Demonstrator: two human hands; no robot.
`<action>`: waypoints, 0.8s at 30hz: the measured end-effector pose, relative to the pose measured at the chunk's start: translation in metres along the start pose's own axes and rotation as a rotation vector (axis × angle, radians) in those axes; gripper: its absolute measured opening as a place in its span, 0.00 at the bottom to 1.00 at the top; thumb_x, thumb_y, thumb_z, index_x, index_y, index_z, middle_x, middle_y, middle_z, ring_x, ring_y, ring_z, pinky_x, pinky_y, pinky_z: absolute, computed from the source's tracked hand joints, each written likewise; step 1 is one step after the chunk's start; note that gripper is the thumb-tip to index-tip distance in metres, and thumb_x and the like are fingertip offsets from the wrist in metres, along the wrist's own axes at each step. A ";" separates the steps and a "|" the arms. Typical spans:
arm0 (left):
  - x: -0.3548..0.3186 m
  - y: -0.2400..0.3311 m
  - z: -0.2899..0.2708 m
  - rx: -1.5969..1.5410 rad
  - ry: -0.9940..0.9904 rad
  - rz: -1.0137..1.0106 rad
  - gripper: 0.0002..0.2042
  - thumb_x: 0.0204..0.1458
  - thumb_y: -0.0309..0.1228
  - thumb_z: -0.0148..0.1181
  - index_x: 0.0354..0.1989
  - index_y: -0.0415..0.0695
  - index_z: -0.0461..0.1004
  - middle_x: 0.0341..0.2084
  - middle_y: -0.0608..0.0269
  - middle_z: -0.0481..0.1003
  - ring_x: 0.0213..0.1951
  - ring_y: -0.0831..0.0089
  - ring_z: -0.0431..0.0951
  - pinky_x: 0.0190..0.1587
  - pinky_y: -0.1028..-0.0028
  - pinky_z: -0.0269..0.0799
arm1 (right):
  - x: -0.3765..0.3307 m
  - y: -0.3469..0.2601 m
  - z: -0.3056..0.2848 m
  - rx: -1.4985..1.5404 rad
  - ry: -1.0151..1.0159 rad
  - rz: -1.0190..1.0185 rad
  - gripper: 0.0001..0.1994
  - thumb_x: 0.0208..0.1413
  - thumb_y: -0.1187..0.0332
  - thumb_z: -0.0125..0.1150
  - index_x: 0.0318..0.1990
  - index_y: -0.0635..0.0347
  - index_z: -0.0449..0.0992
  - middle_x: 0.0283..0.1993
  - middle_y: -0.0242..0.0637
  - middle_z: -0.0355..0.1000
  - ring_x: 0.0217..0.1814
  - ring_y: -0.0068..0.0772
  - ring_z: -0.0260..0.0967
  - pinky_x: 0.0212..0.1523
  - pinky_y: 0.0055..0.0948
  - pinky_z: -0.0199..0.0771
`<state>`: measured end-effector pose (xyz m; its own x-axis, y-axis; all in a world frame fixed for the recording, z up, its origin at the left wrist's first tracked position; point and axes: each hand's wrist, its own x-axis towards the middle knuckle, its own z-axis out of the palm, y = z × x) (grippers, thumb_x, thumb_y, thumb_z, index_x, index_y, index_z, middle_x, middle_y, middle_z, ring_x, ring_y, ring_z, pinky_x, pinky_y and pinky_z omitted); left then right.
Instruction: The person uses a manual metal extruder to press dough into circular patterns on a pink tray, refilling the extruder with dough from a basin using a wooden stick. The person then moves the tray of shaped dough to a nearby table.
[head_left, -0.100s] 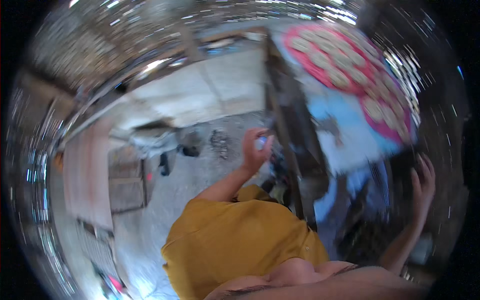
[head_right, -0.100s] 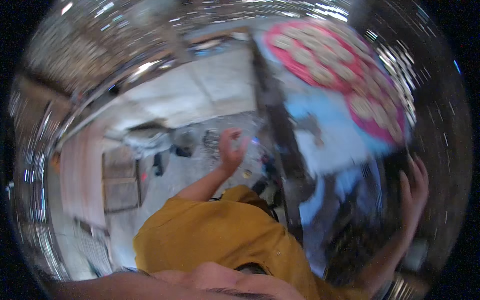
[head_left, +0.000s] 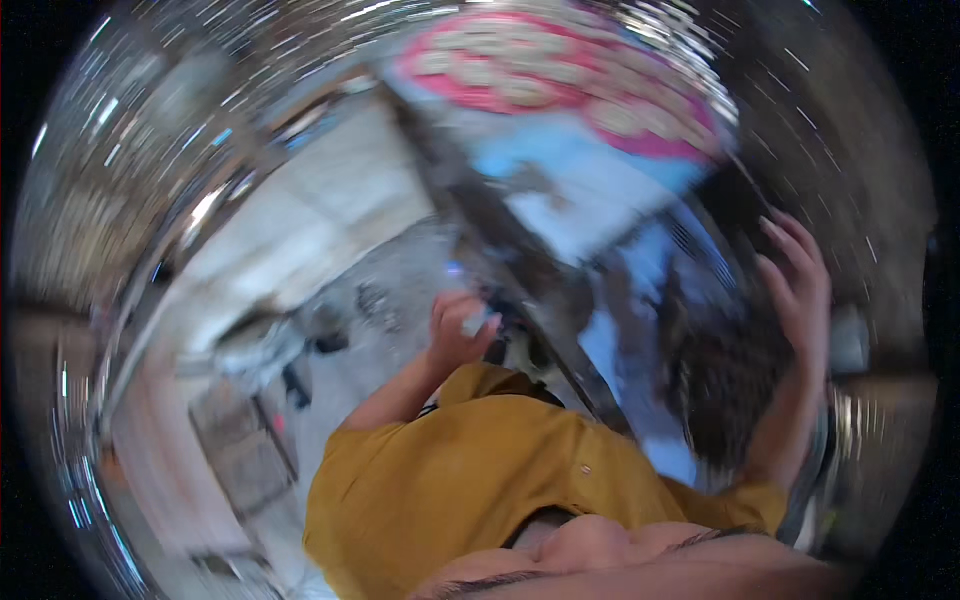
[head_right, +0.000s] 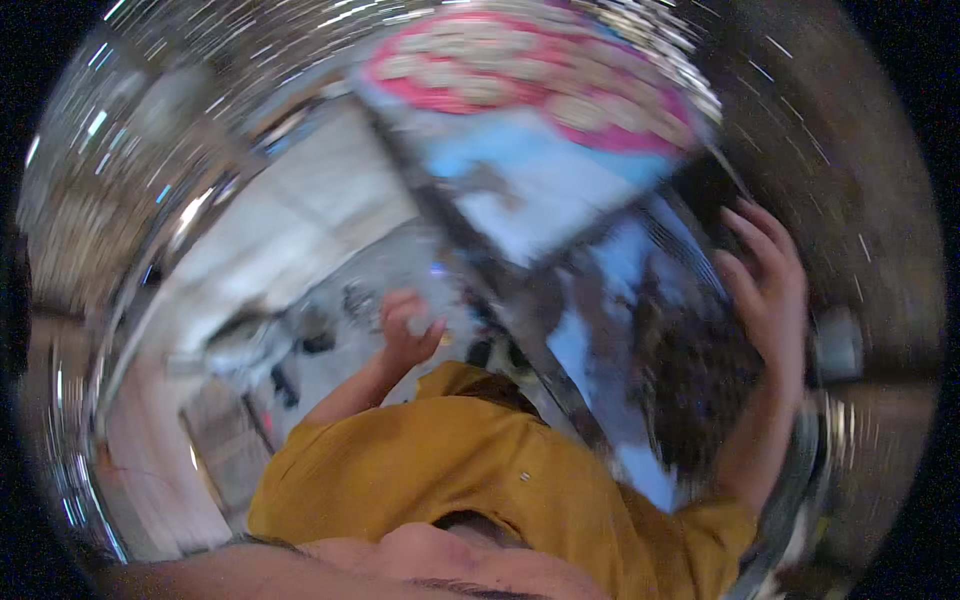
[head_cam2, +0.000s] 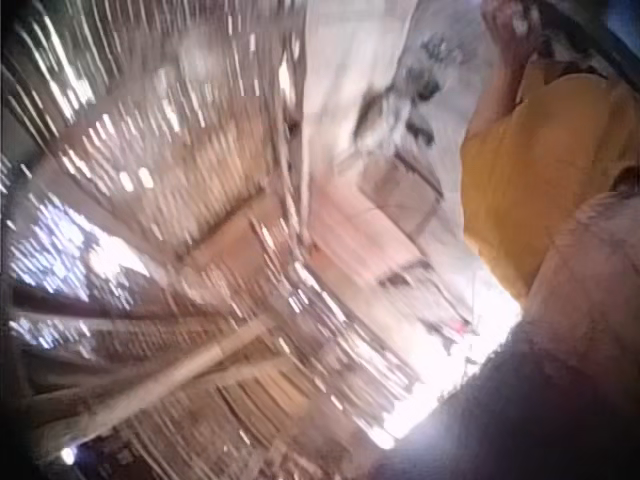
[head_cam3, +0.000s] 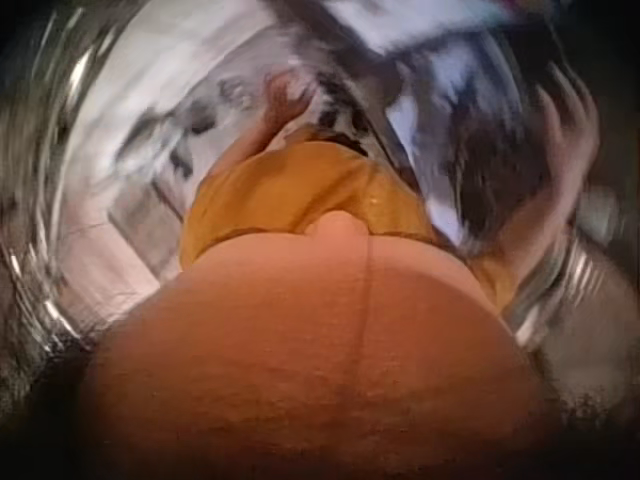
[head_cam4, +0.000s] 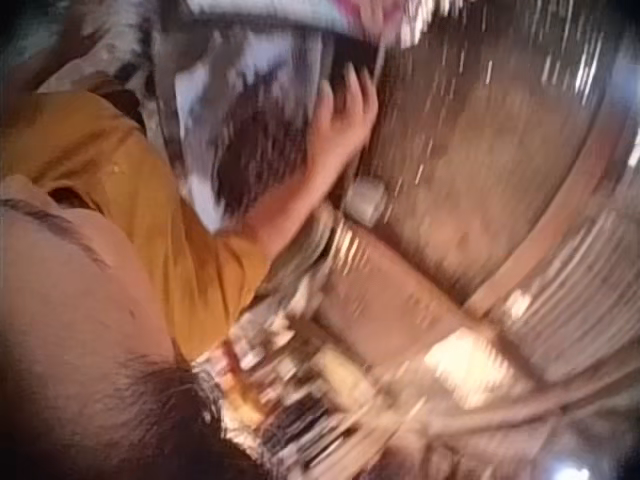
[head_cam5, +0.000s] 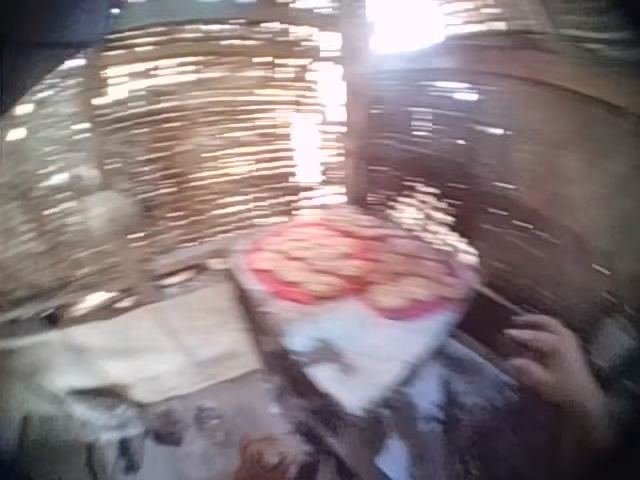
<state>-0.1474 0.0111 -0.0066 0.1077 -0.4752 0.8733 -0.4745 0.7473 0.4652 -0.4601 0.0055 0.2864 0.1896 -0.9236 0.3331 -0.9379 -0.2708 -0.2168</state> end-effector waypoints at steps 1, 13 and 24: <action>-0.005 -0.012 -0.010 -0.120 -0.145 0.147 0.15 0.30 0.26 0.66 0.28 0.43 0.67 0.25 0.60 0.69 0.27 0.65 0.70 0.29 0.69 0.66 | -0.016 -0.007 0.020 0.096 0.024 0.070 0.17 0.44 0.71 0.57 0.46 0.56 0.71 0.54 0.39 0.61 0.53 0.34 0.61 0.46 0.27 0.66; -0.142 0.066 0.132 -0.553 -1.040 -0.701 0.18 0.40 0.20 0.56 0.44 0.37 0.67 0.41 0.55 0.69 0.39 0.69 0.71 0.42 0.75 0.67 | -0.443 -0.038 0.044 0.440 0.090 0.527 0.15 0.48 0.63 0.56 0.43 0.59 0.70 0.43 0.41 0.67 0.45 0.41 0.65 0.45 0.34 0.65; -0.189 0.128 0.224 -0.599 -1.355 -1.299 0.25 0.49 0.40 0.51 0.55 0.47 0.55 0.43 0.60 0.66 0.44 0.66 0.64 0.41 0.62 0.62 | -0.612 -0.156 0.070 0.259 0.615 1.317 0.16 0.46 0.60 0.56 0.42 0.57 0.72 0.33 0.44 0.69 0.35 0.41 0.67 0.37 0.34 0.66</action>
<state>-0.4240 0.0929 -0.1449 -0.6744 -0.5363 -0.5075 -0.3361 -0.3890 0.8577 -0.4097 0.5939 0.0518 -0.9513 -0.2967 0.0841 -0.2428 0.5523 -0.7975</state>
